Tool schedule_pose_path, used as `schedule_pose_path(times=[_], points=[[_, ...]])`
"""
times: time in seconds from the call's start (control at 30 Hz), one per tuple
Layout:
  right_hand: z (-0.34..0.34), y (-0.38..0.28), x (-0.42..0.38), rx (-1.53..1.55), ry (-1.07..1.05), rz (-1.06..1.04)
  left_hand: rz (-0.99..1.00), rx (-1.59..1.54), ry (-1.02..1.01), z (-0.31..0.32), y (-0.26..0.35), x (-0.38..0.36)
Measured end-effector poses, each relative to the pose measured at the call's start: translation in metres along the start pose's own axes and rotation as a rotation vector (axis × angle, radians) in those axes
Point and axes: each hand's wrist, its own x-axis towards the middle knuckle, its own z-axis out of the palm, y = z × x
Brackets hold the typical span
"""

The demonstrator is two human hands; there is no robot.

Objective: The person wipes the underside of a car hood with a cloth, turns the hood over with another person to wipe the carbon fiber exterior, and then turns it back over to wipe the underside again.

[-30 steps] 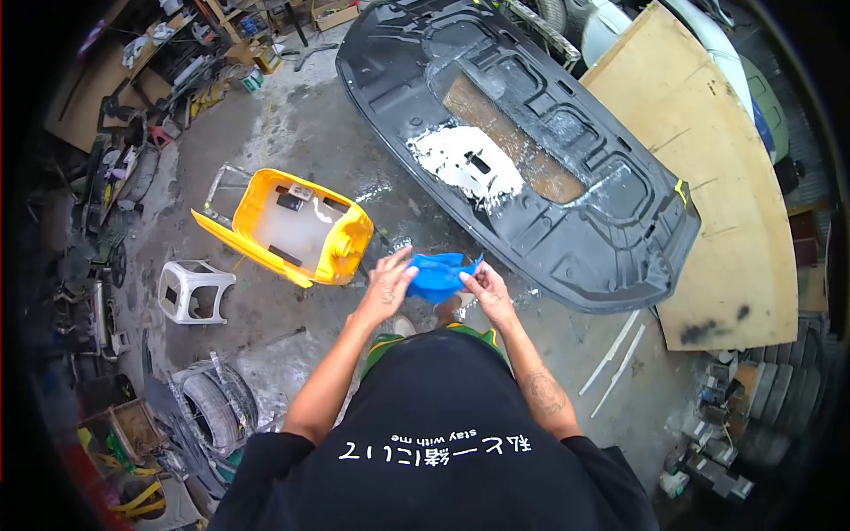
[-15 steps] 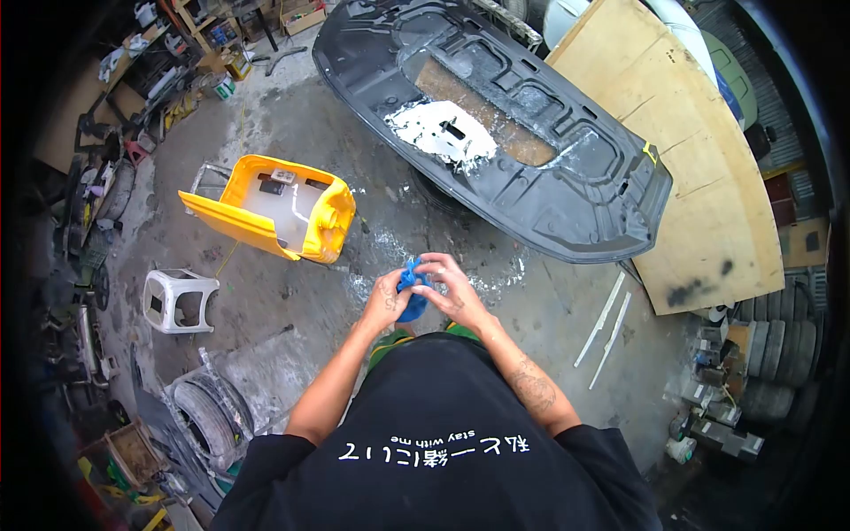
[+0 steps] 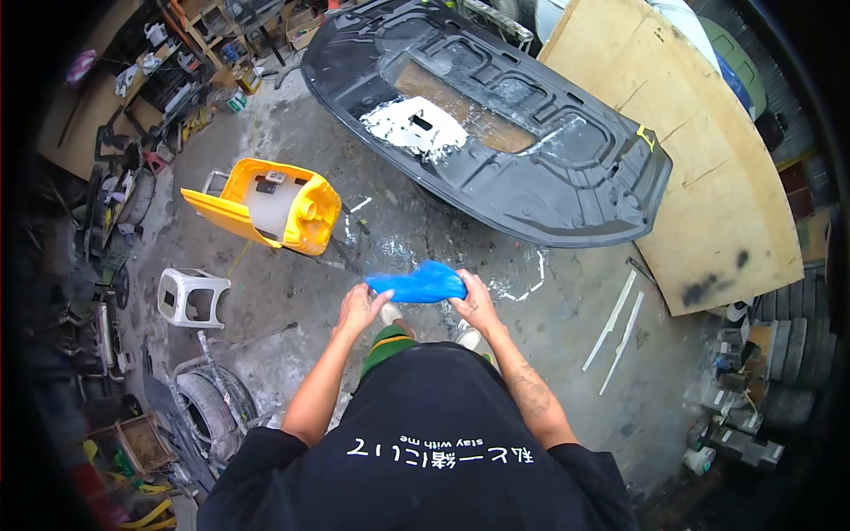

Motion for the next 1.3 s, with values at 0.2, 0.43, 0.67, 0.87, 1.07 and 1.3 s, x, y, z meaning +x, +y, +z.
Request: schedule_pose_path(times=[0.2,0.43,0.67,0.87,1.07,1.3], points=[[-0.023,-0.001,-0.020,-0.125,-0.133,-0.367,0.432,-0.023,-0.199,0.069,0.091,-0.045],[-0.087,0.019,-0.076,0.139,-0.064,-0.077,0.623,0.023,-0.138,0.103,0.127,-0.038],[-0.081,0.058,-0.092,0.100,0.126,0.099,0.603,0.207,-0.202,0.107,0.156,-0.055],[-0.104,0.037,-0.090,0.067,0.027,-0.153,0.679,0.222,-0.322,0.127,0.176,-0.074],[-0.130,0.055,-0.118,0.124,0.093,-0.141,0.456,-0.060,-0.383,0.157,0.183,-0.048],[-0.072,0.087,-0.117,0.685,0.478,0.040,0.399,-0.490,-0.608,0.179,0.212,-0.060]])
